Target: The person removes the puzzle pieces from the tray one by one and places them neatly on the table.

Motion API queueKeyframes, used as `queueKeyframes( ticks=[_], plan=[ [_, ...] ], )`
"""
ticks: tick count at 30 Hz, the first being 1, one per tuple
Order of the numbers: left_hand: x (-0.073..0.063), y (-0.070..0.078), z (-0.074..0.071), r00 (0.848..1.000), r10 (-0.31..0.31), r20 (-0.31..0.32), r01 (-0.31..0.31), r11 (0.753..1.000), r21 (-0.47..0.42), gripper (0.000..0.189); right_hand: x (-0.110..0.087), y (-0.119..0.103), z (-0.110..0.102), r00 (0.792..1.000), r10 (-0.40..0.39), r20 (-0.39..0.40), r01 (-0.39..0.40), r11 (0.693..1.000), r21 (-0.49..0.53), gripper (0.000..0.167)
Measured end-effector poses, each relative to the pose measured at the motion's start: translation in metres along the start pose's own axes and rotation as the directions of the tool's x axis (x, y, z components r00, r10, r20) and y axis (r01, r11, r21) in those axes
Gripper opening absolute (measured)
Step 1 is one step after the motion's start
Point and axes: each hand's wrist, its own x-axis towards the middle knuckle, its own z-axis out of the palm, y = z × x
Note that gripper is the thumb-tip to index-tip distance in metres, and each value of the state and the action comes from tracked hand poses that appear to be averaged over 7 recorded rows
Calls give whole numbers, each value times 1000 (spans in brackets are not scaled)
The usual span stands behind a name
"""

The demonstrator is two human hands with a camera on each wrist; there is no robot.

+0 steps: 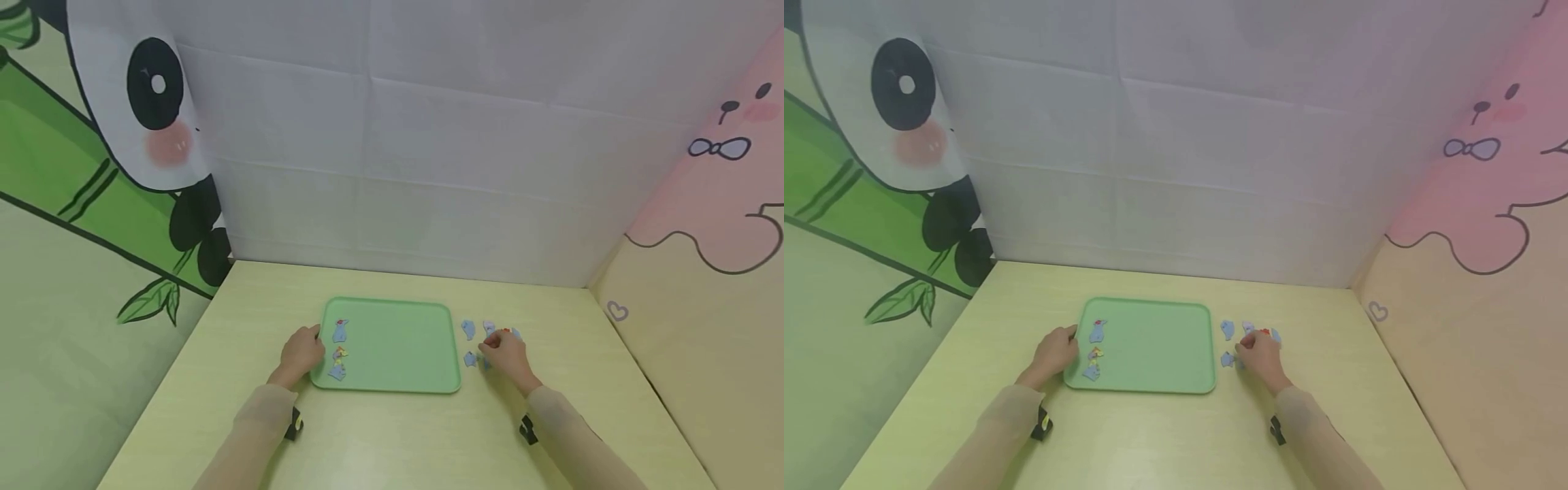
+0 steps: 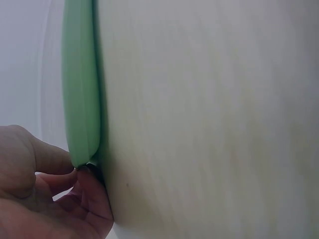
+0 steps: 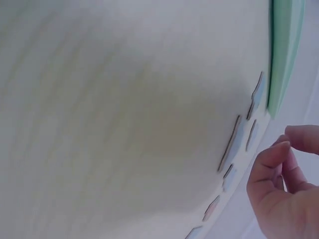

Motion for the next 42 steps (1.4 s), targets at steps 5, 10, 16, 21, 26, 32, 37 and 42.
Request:
queueKeyframes(
  ticks=[5, 10, 16, 21, 26, 32, 37, 42],
  plan=[
    [0, 0, 0, 1000, -3, 4, 3, 1000, 12, 48, 3, -14, 6, 1000, -29, 0, 29, 999, 35, 13],
    [-1, 2, -1, 1000, -2, -2, 2, 1000, 9, 48, 5, -27, 12, 1000, -5, 24, 3, 998, 60, 11],
    [-2, 2, -2, 1000, -16, -2, 16, 1000, 11, 49, 6, -40, 18, 999, -11, 39, 8, 997, 83, 11],
    [-2, 1, 0, 1000, -22, -4, 22, 1000, 10, 49, 7, -43, 22, 999, -18, 43, 14, 996, 85, 11],
    [-1, 1, 1, 999, -31, -7, 31, 999, 13, 49, 12, -50, 27, 998, -47, 45, 42, 993, 113, 11],
    [-4, 4, -2, 1000, -27, -8, 27, 1000, 0, 49, 14, -69, 37, 994, -69, 82, 58, 991, 123, 13],
    [-5, 4, -3, 1000, -21, -6, 21, 1000, 7, 48, 13, -87, 53, 989, -95, 112, 84, 992, 98, 15],
    [-4, 3, -3, 1000, -27, -1, 27, 1000, -11, 49, 11, -104, 71, 978, -129, 166, 116, 990, 84, 20]
  ],
)
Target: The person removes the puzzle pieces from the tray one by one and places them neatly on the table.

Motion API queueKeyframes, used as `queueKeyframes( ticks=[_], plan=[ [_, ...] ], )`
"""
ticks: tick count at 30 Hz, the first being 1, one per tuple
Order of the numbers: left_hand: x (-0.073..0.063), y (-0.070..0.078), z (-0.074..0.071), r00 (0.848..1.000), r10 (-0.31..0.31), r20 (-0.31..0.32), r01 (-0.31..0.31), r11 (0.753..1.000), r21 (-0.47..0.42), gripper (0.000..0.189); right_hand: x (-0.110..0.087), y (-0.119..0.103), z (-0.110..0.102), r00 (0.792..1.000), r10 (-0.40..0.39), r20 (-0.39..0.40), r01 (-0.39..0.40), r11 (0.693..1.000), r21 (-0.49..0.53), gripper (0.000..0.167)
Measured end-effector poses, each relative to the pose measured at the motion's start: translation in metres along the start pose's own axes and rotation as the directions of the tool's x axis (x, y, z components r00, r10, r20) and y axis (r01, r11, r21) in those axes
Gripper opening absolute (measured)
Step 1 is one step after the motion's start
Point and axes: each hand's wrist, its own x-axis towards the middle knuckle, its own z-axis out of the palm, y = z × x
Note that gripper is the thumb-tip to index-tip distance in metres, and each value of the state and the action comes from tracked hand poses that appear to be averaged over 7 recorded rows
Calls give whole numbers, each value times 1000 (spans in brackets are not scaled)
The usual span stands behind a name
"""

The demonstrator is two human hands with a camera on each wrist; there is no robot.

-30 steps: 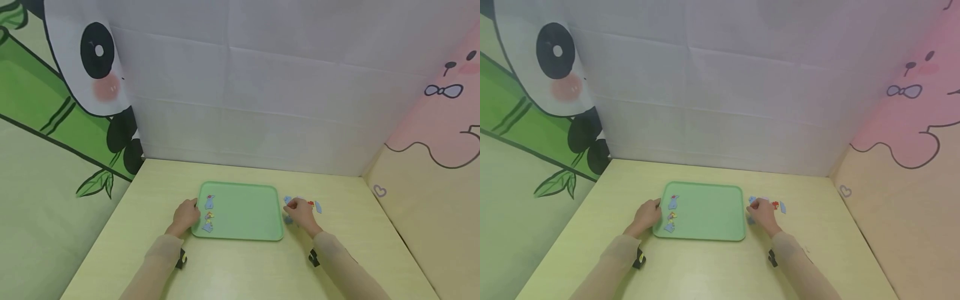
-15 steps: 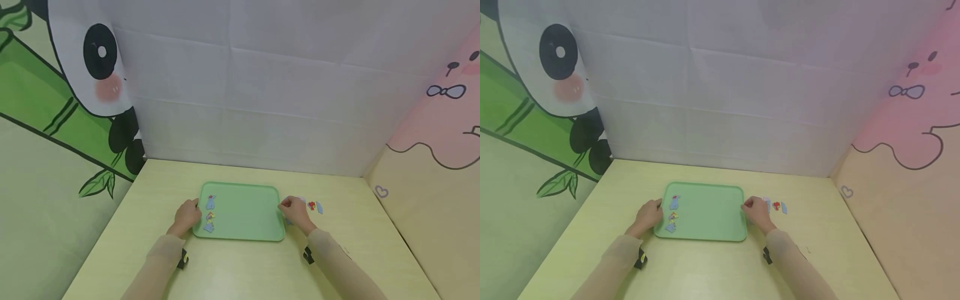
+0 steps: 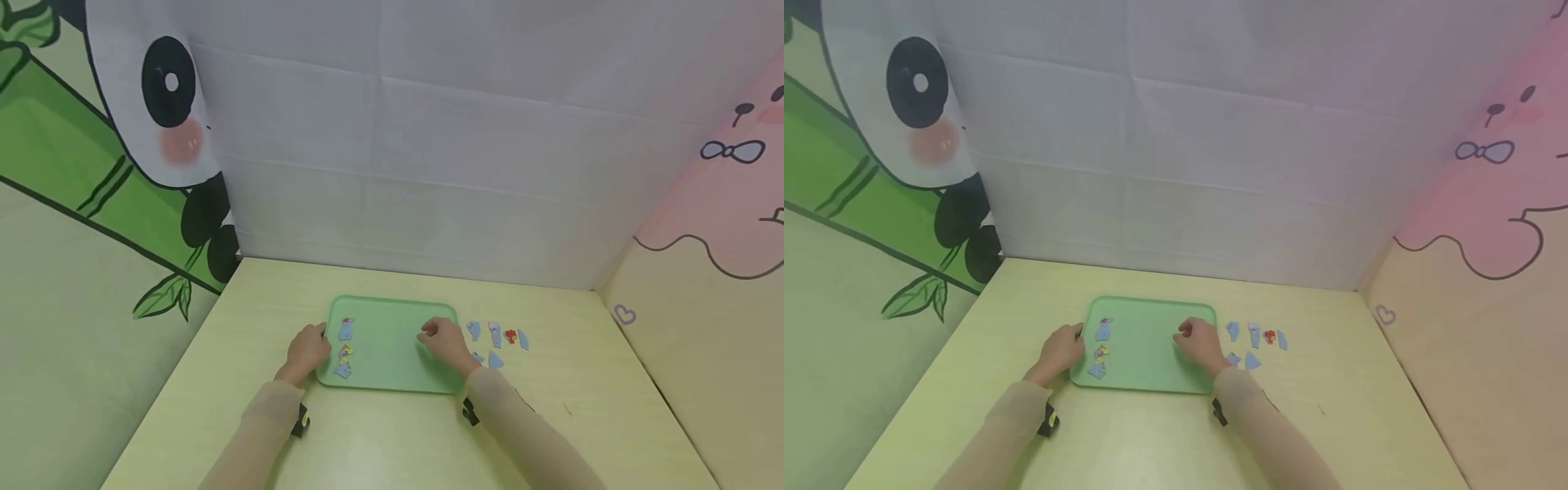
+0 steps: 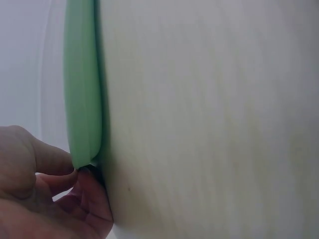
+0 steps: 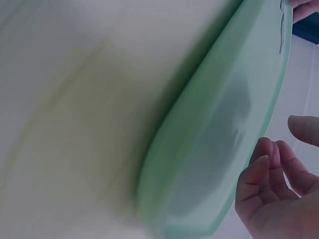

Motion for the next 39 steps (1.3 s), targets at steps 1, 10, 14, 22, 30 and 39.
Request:
queueKeyframes(
  ticks=[1, 10, 14, 22, 30, 39],
  plan=[
    [0, 0, 0, 1000, -1, 1, 1, 1000, 1, 49, 1, -3, 3, 1000, -14, 14, 14, 1000, 0, 21],
    [-1, 4, -2, 1000, -6, 7, 6, 1000, 10, 49, 1, -30, 25, 994, -81, 69, 78, 996, 49, 29],
    [-2, 5, -2, 1000, -8, 12, 8, 1000, -4, 50, 0, -45, 34, 991, -85, 104, 77, 994, 78, 31],
    [-3, 5, -6, 1000, -8, 1, 8, 1000, -3, 50, 1, -66, 56, 979, -75, 189, 67, 997, 47, 37],
    [-4, 5, -6, 1000, -13, 11, 12, 1000, 15, 50, -1, -76, 74, 970, -77, 231, 71, 997, 35, 39],
    [-5, 3, -6, 1000, -5, 10, 5, 1000, 15, 51, -6, -92, 84, 964, -94, 249, 95, 995, 7, 41]
  ],
)
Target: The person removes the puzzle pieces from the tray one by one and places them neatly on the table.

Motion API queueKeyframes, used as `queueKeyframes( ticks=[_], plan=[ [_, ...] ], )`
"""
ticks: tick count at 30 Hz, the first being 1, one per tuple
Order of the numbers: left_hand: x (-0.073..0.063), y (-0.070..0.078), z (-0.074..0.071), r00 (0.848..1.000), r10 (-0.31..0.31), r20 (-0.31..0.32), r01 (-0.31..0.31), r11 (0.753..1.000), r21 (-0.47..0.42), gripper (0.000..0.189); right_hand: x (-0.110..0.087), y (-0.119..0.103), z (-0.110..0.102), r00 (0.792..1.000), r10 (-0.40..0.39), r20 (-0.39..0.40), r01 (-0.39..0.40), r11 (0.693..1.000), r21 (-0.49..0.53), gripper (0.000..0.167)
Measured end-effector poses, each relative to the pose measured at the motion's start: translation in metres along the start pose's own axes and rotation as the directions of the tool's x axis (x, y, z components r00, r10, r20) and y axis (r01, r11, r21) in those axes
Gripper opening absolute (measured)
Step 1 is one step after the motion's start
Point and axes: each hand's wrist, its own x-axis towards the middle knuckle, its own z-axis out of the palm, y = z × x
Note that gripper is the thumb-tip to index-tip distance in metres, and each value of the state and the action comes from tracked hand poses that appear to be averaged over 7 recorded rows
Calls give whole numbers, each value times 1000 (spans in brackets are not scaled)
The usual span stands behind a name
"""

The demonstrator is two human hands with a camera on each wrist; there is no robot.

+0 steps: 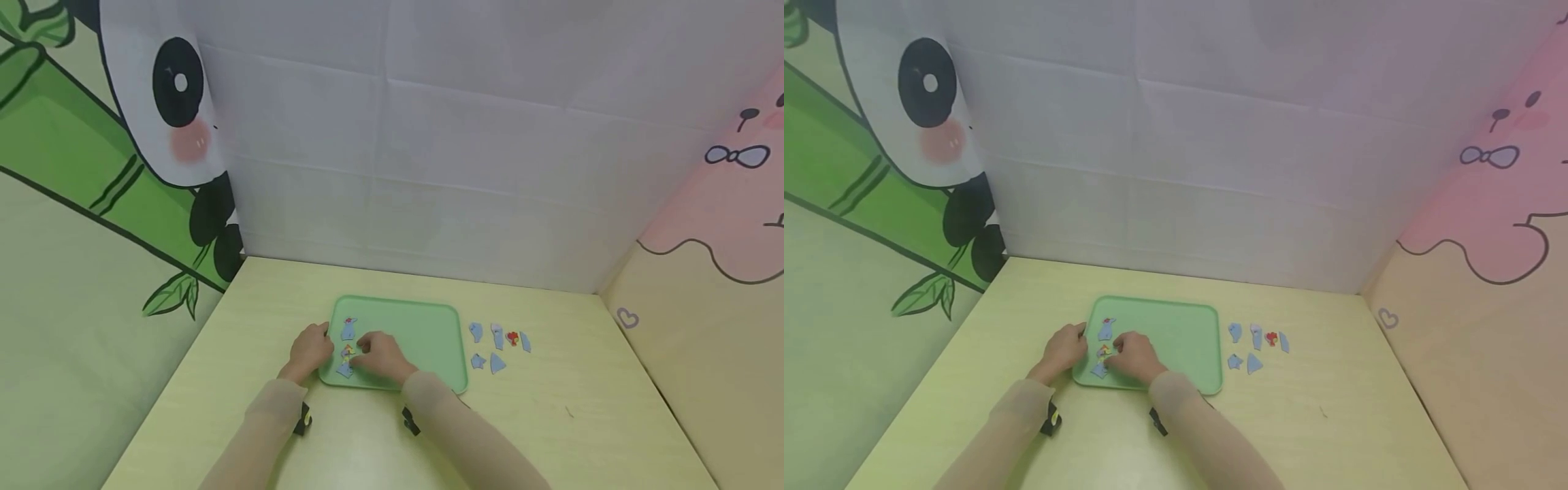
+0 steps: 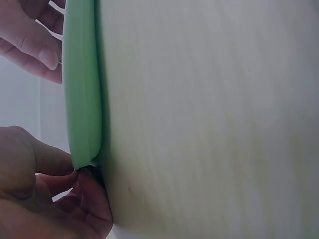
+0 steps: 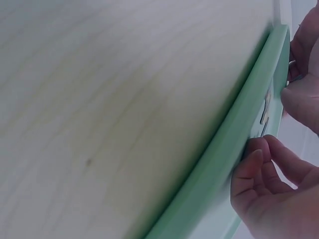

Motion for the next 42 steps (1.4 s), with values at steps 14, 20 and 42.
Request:
queueKeyframes(
  ticks=[14, 20, 42],
  plan=[
    [-2, -2, 1, 999, 24, -26, -24, 1000, 15, 51, 1, -11, 13, 1000, 7, 6, -6, 994, -106, 50],
    [-2, -1, 2, 999, 34, -34, -33, 999, 24, 51, 1, -16, 14, 999, 35, -5, -35, 992, -123, 50],
    [1, -1, 2, 999, 28, -26, -27, 999, 36, 52, -2, -24, 20, 994, 92, -51, -93, 996, -1, 40]
  ],
)
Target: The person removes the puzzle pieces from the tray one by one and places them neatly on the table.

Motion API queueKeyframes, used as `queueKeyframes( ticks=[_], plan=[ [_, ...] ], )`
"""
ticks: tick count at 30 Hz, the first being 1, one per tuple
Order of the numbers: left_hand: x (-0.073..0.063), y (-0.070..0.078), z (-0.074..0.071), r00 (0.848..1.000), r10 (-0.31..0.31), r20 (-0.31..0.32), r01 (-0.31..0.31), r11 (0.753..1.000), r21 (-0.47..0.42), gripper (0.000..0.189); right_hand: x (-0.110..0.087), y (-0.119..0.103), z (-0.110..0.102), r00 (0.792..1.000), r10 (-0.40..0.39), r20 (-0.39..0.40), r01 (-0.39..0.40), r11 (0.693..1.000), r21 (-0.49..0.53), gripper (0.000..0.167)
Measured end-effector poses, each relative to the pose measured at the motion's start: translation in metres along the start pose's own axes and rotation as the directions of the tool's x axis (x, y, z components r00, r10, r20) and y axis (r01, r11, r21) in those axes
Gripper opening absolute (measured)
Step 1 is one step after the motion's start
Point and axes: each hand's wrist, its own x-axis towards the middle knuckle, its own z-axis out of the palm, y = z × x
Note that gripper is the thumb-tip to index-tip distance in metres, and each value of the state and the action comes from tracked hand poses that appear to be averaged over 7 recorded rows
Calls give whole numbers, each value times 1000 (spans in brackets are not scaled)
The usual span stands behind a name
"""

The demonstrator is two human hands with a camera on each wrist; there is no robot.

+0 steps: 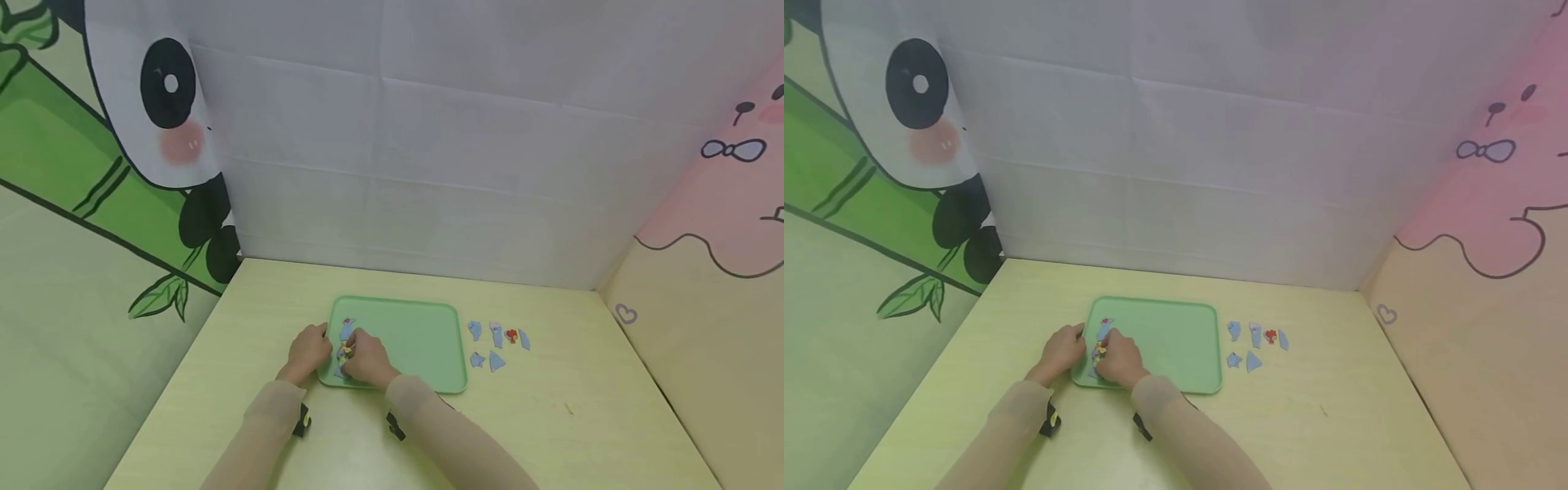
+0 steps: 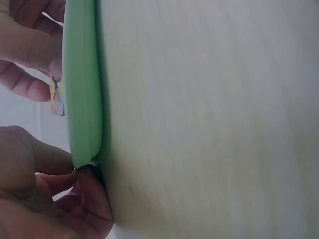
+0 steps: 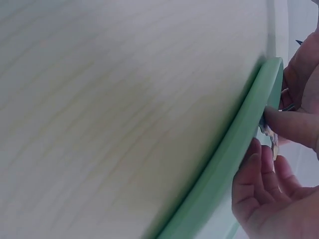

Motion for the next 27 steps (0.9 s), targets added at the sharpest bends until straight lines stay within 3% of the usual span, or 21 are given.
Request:
queueKeyframes(
  ticks=[10, 27],
  plan=[
    [-2, -1, 0, 1000, 19, -11, -19, 1000, -22, 51, 0, 1, 1, 997, -44, -58, 49, 995, 86, 24],
    [-8, 5, -9, 1000, -10, 12, 10, 1000, -12, 50, -6, 23, -29, 999, -24, -44, 35, 967, 253, 26]
  ],
)
